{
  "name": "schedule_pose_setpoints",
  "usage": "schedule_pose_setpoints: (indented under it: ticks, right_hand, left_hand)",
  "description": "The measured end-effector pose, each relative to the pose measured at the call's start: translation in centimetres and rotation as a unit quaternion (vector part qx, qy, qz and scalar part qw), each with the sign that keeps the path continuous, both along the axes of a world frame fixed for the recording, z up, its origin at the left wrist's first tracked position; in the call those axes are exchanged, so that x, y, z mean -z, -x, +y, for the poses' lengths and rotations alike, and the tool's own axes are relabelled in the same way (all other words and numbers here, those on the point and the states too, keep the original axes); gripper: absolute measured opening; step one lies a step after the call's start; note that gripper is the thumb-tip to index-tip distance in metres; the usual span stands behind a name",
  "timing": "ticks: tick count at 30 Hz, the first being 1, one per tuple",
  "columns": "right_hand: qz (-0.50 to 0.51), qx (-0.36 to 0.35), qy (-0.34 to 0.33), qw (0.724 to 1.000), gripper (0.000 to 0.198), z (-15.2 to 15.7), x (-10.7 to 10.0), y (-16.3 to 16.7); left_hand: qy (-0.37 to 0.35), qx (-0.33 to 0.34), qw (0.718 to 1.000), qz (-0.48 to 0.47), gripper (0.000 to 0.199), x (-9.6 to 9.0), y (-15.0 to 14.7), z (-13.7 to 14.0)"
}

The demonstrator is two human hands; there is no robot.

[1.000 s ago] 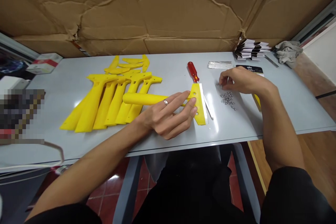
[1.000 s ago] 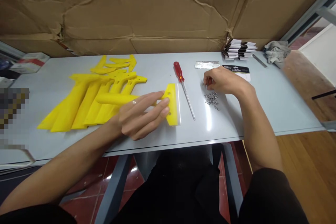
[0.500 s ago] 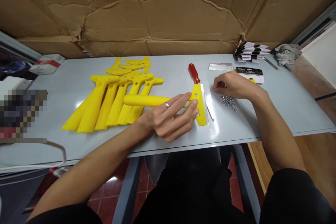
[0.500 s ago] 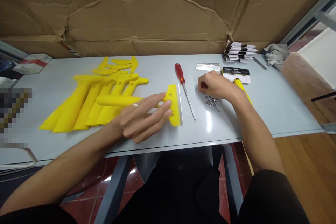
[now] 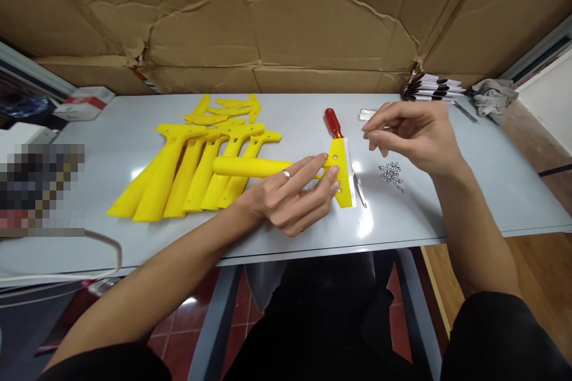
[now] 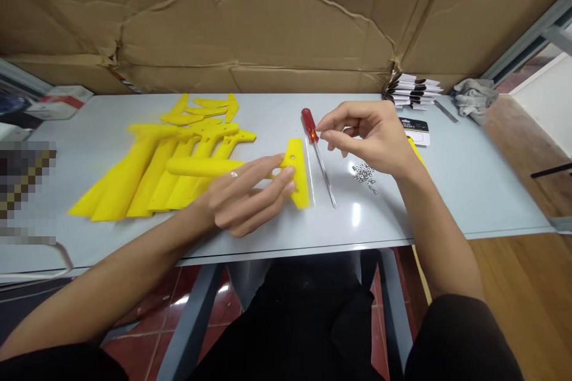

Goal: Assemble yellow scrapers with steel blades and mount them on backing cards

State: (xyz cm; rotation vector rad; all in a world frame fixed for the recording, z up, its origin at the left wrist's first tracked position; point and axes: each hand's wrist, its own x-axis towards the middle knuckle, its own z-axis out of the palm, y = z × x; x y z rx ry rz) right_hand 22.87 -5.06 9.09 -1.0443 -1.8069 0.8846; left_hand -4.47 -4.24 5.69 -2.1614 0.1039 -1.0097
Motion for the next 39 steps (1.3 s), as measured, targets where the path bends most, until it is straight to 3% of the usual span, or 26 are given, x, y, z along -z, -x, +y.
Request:
schedule_pose_setpoints:
  ticks: [5,10,18,33,39]
  right_hand:
    - [0.011,0.064,-0.06,0.996,0.034,-0.9,0.7,1.8]
    - [-0.049,-0.031,-0.232,0.971,0.013,-0.5,1.9,3.1]
    - [-0.146,-0.009,-0.367,0.919,0.007,0.1,3.3,3.5]
    - [-0.171,-0.02,-0.382,0.908,0.008,0.1,3.6,3.7]
    - [-0.168,0.011,-0.306,0.937,0.018,0.1,3.8,3.7]
  left_hand:
    - [0.004,0.009,1.0,-0.013,0.014,0.5,-0.1,0.3]
    - [0.013,0.015,1.0,-0.006,0.006,1.5,0.0,0.4]
    - [0.008,0.014,1.0,-0.018,0.009,1.3,-0.1,0.4]
    - [-0.004,-0.008,1.0,0.0,0.004,1.6,0.5,0.7]
    - [-0.013,0.0,1.0,0.01,0.006,1.3,0.5,0.6]
